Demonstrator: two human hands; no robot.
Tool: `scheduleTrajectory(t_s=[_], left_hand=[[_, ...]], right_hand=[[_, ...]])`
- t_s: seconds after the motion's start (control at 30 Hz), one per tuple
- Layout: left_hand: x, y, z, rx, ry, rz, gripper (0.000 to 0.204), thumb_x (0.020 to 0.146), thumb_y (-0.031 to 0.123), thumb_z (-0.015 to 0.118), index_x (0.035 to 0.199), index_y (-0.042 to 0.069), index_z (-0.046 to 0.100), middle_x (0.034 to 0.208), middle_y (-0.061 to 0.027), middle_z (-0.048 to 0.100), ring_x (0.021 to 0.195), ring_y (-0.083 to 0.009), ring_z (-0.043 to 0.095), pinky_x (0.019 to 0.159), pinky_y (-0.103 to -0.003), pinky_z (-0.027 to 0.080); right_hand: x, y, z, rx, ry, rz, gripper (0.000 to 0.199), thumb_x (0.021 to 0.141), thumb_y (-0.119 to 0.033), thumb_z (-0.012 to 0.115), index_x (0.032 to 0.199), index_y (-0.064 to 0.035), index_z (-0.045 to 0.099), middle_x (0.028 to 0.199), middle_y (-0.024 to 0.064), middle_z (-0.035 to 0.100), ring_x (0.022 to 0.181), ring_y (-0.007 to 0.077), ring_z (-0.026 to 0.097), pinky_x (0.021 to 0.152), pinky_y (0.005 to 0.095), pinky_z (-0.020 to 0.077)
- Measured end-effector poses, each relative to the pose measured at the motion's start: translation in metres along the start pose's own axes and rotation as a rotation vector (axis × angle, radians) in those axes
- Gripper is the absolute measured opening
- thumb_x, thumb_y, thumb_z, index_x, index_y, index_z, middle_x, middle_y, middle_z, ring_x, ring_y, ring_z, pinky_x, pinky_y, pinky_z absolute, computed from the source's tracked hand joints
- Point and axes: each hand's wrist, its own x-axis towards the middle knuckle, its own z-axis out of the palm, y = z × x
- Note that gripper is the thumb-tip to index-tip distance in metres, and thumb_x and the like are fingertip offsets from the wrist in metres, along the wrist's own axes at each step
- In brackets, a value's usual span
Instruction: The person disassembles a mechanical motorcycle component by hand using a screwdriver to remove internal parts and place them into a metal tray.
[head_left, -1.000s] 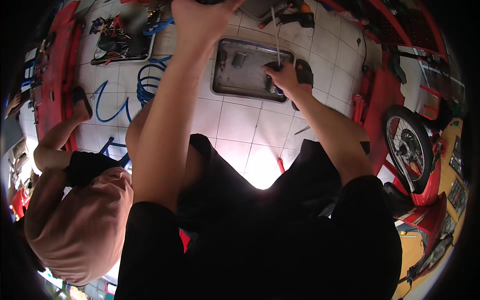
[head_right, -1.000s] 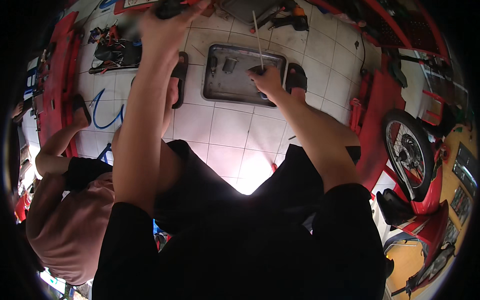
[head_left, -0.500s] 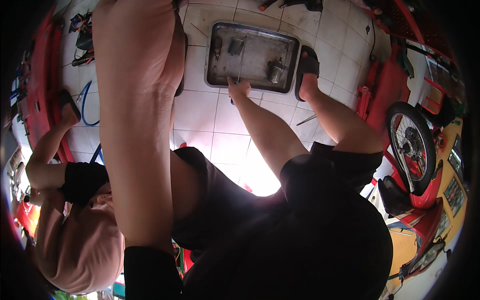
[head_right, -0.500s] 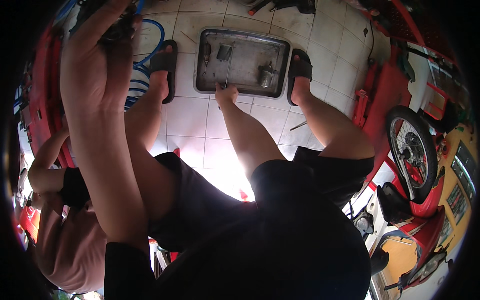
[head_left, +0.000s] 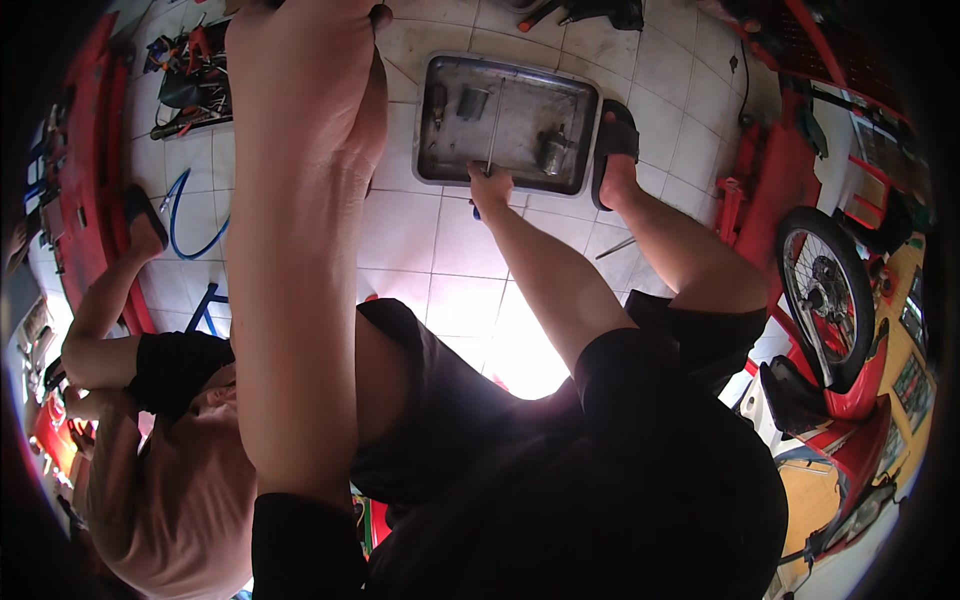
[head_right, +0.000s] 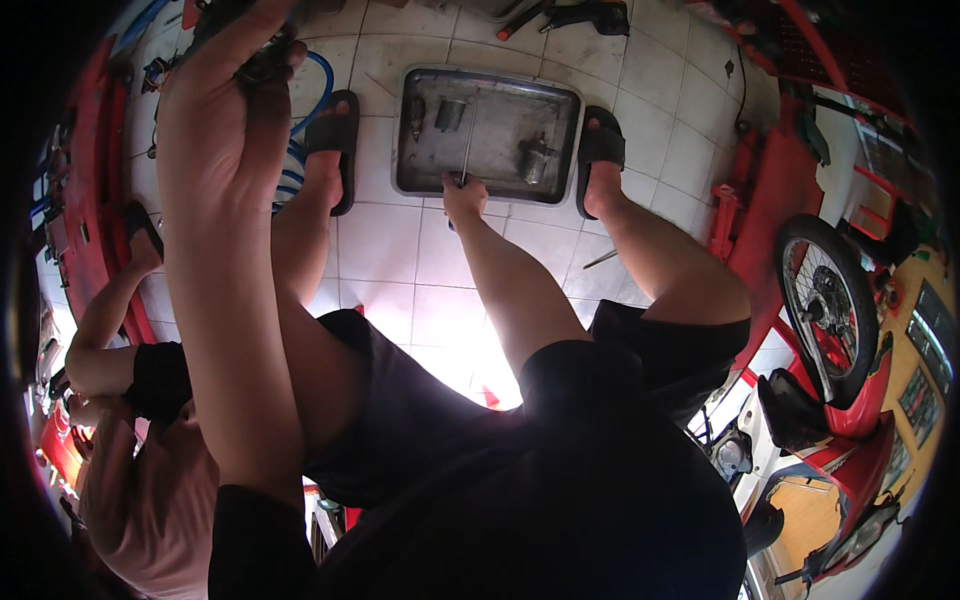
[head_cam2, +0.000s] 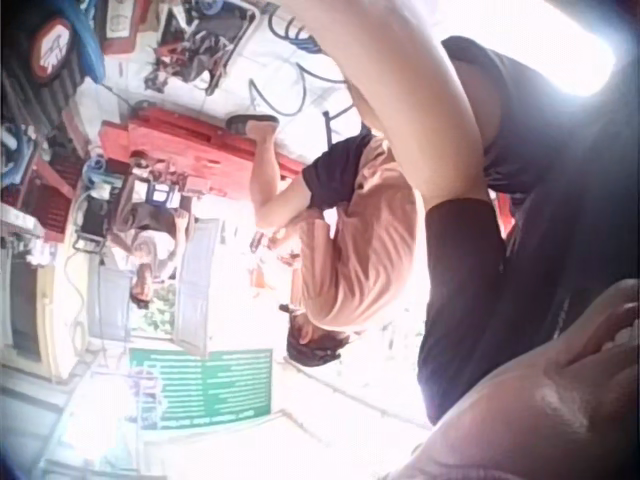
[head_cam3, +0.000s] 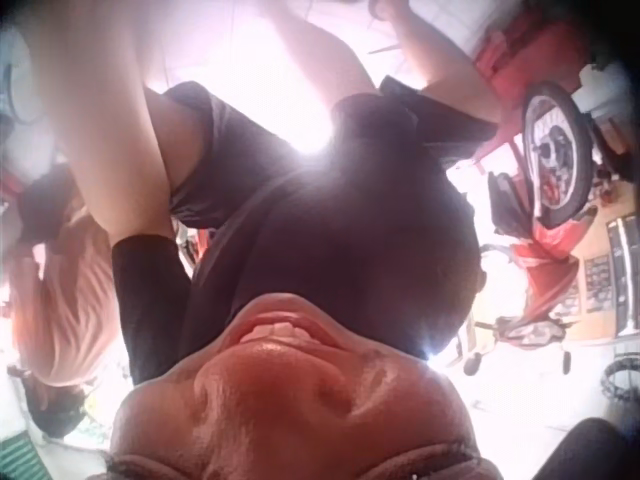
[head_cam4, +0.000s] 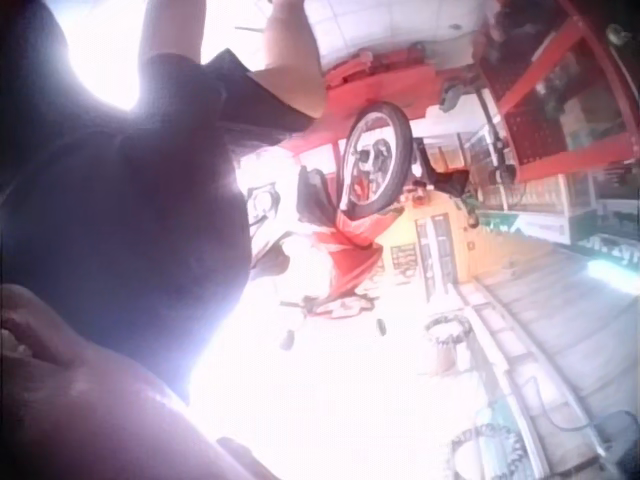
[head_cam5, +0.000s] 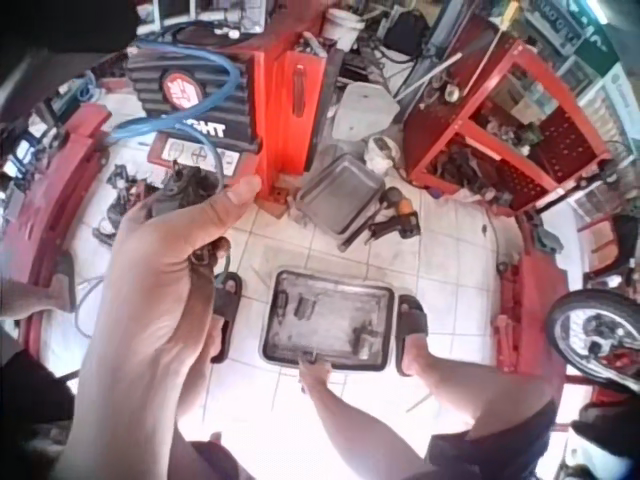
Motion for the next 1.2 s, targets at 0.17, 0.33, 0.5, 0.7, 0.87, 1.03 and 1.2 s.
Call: scheduleTrajectory(t_s=[0.17, 0.33, 0.5, 0.7, 0.87, 1.03, 1.2], left_hand=[[0.03, -0.005, -0.021, 0.13, 0.025, -0.005, 0.028, 0.08, 0.009, 0.085, 0.103, 0.003, 0.071, 0.096, -0.0061, 0.072, 0.083, -0.0167, 0.062, 0.073, -0.034, 0.045], [0.029, -0.009, -0.021, -0.061, -0.035, -0.13, 0.026, 0.087, 0.005, 0.078, 0.111, 0.0, 0.067, 0.105, -0.0084, 0.067, 0.092, -0.0209, 0.06, 0.075, -0.035, 0.047], [0.029, -0.002, -0.01, -0.436, -0.233, -0.447, 0.031, 0.095, 0.031, 0.073, 0.114, 0.008, 0.068, 0.109, -0.0105, 0.068, 0.092, -0.0271, 0.06, 0.08, -0.041, 0.047], [0.02, -0.014, 0.005, -0.62, -0.248, -0.561, 0.058, 0.098, 0.06, 0.056, 0.122, 0.008, 0.064, 0.113, -0.0162, 0.067, 0.097, -0.0353, 0.057, 0.081, -0.044, 0.045], [0.01, -0.021, 0.003, -0.548, -0.224, -0.613, 0.062, 0.101, 0.058, 0.049, 0.135, 0.008, 0.057, 0.13, -0.0223, 0.057, 0.108, -0.0402, 0.051, 0.088, -0.047, 0.043], [0.008, -0.039, 0.007, -0.642, -0.285, -0.675, 0.059, 0.104, 0.056, 0.044, 0.14, 0.01, 0.056, 0.138, -0.0182, 0.058, 0.12, -0.0392, 0.052, 0.095, -0.051, 0.042], [0.013, -0.047, 0.004, -0.675, -0.473, -0.654, 0.061, 0.104, 0.057, 0.043, 0.139, 0.009, 0.057, 0.14, -0.0166, 0.059, 0.126, -0.0377, 0.052, 0.096, -0.052, 0.041]], right_hand=[[0.021, -0.014, -0.089, -0.39, 0.113, -0.53, 0.04, 0.083, -0.023, 0.066, 0.116, -0.0005, 0.065, 0.095, 0.0291, 0.071, 0.095, 0.0469, 0.069, 0.083, 0.052, 0.0549], [0.026, -0.1, -0.174, -0.098, 0.011, -0.433, 0.047, 0.085, -0.015, 0.061, 0.13, -0.0006, 0.057, 0.094, 0.0259, 0.069, 0.085, 0.0382, 0.071, 0.076, 0.0495, 0.0578], [-0.06, -0.196, -0.234, 0.37, -0.279, -0.292, 0.05, 0.098, -0.009, 0.06, 0.145, -0.0037, 0.044, 0.107, 0.0114, 0.057, 0.071, 0.0205, 0.064, 0.057, 0.0385, 0.0582], [-0.158, -0.236, -0.246, 0.537, -0.477, -0.563, 0.056, 0.097, -0.003, 0.06, 0.149, -0.0022, 0.04, 0.1, 0.0076, 0.055, 0.069, 0.0148, 0.06, 0.056, 0.032, 0.0522], [-0.178, -0.247, -0.242, 0.284, -0.486, -0.914, 0.054, 0.097, -0.019, 0.07, 0.143, 0.0001, 0.05, 0.077, 0.0022, 0.059, 0.062, 0.0101, 0.054, 0.057, 0.0277, 0.0448], [-0.175, -0.253, -0.241, 0.122, -0.413, -1.079, 0.042, 0.095, -0.024, 0.073, 0.128, -0.0014, 0.061, 0.082, 0.0128, 0.065, 0.066, 0.0222, 0.063, 0.065, 0.0339, 0.0488], [-0.172, -0.263, -0.272, -0.128, -0.201, -1.412, 0.037, 0.093, -0.022, 0.073, 0.123, -0.002, 0.065, 0.091, 0.018, 0.069, 0.075, 0.0348, 0.067, 0.068, 0.039, 0.0515]])
